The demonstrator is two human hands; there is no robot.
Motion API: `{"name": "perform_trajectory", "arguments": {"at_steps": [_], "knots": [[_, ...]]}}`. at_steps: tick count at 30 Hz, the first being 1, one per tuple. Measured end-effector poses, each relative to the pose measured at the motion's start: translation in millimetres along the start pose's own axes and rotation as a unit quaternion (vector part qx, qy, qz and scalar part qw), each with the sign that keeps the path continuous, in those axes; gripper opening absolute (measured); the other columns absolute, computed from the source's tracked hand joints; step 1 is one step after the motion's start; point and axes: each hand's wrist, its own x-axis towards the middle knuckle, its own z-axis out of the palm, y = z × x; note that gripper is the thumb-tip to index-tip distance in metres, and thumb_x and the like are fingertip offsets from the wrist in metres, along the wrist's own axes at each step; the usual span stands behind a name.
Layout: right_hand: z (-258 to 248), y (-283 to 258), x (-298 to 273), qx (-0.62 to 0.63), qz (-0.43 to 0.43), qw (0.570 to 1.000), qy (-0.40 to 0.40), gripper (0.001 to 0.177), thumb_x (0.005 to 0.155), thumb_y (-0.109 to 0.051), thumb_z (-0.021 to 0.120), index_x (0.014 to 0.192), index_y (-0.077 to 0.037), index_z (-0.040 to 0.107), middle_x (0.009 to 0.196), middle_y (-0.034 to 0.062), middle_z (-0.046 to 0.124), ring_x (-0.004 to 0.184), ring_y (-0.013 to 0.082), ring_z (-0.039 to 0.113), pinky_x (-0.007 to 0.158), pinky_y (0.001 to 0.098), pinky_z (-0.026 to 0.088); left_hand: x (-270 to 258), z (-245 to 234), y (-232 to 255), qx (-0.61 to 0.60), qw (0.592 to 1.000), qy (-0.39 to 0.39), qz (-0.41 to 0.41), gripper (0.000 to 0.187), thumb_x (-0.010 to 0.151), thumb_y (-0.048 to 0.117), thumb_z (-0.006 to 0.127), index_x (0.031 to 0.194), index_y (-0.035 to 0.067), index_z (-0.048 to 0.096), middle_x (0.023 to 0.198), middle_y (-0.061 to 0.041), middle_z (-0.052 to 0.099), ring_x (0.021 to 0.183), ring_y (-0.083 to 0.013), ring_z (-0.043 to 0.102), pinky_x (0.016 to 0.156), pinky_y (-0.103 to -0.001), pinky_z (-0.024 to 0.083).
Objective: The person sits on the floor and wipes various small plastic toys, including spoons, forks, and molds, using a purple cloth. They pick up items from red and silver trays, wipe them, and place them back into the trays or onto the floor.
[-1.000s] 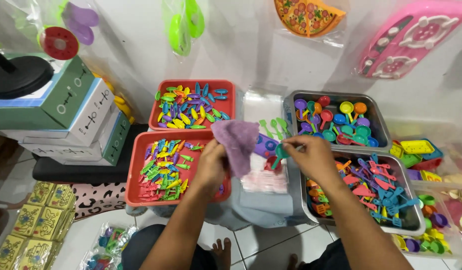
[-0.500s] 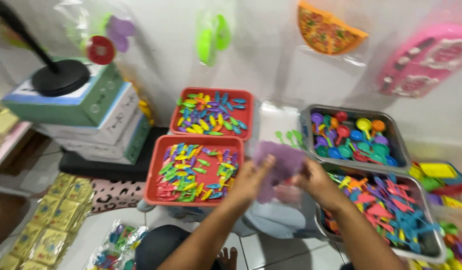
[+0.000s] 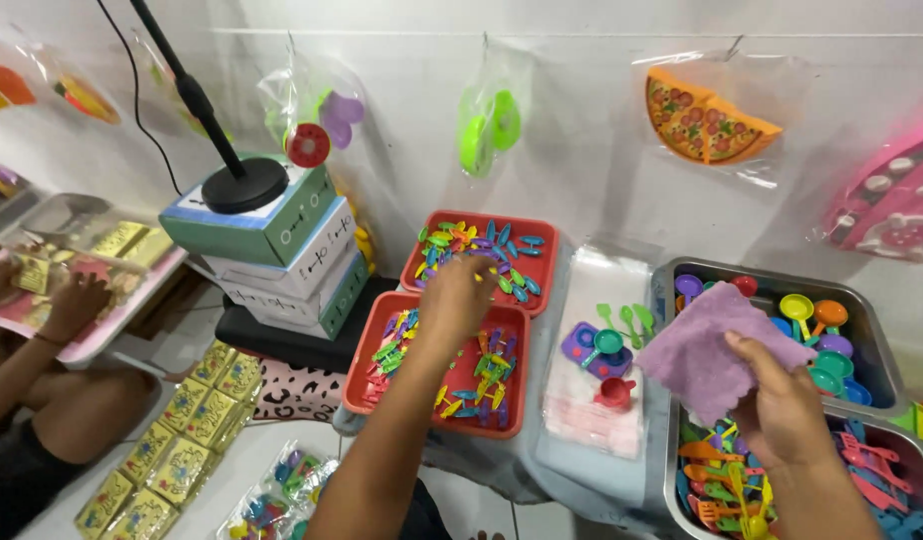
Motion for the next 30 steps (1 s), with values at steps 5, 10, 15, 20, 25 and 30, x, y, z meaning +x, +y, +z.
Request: {"name": "perform_trajectory", "arguments": {"at_steps": [5,10,15,20,25,30], "knots": [[1,-7,-2,-0.045,0.045,0.997,0.039,0.035,0.097,-0.010,0.061,0.128,0.006,0.060,0.114,0.0163,0.066,0.101,0.0256,0.065,0.085,0.0316,0.054,81,49,-70,0.194,0.981,-0.005,0.009,0.034,0.083,0.009,0.060,0.109,0.015,0.080,0.102,-0.013,0.076,0.089,-0.0389,0.070,0.078,-0.050,0.055],[3,-11,-6,-0.028,0.062,0.998,0.011,0.036,0.094,-0.006,0.062,0.126,0.011,0.060,0.113,0.0208,0.066,0.096,0.0295,0.063,0.081,0.0377,0.049,112,82,-102,0.313,0.944,-0.050,0.095,0.031,0.091,0.013,0.058,0.118,0.017,0.073,0.119,-0.012,0.066,0.114,-0.0359,0.060,0.090,-0.054,0.051],[4,-14,-7,-0.019,0.064,0.998,0.008,0.033,0.095,-0.003,0.062,0.125,0.009,0.062,0.112,0.0204,0.068,0.097,0.0295,0.064,0.082,0.0391,0.049,119,84,-108,0.351,0.929,0.000,0.118,0.018,0.086,0.021,0.067,0.098,0.013,0.078,0.113,-0.010,0.071,0.107,-0.0326,0.063,0.088,-0.048,0.050],[7,-17,-9,-0.020,0.080,0.996,0.033,0.036,0.094,-0.005,0.062,0.126,0.012,0.059,0.113,0.0228,0.067,0.098,0.0307,0.064,0.083,0.0377,0.049,106,43,-77,0.181,0.979,0.013,0.093,0.020,0.080,0.021,0.073,0.087,0.003,0.075,0.093,-0.016,0.075,0.085,-0.0375,0.068,0.076,-0.046,0.055],[24,-17,-14,-0.072,0.101,0.989,0.076,0.051,0.095,-0.018,0.064,0.138,0.005,0.047,0.119,0.0252,0.064,0.099,0.0338,0.066,0.075,0.0407,0.052,62,15,-30,-0.247,0.967,-0.038,-0.038,0.018,0.085,0.005,0.077,0.100,0.001,0.068,0.087,-0.007,0.073,0.077,-0.0126,0.070,0.068,-0.024,0.057],[38,18,-22,-0.176,-0.132,0.974,0.051,0.029,0.098,-0.010,0.062,0.123,0.005,0.064,0.111,0.0142,0.070,0.096,0.0223,0.066,0.083,0.0328,0.052,-33,41,44,-0.502,0.846,-0.158,-0.082,0.037,0.088,0.000,0.071,0.124,0.000,0.061,0.100,-0.011,0.061,0.089,-0.0182,0.065,0.080,-0.030,0.058]]}}
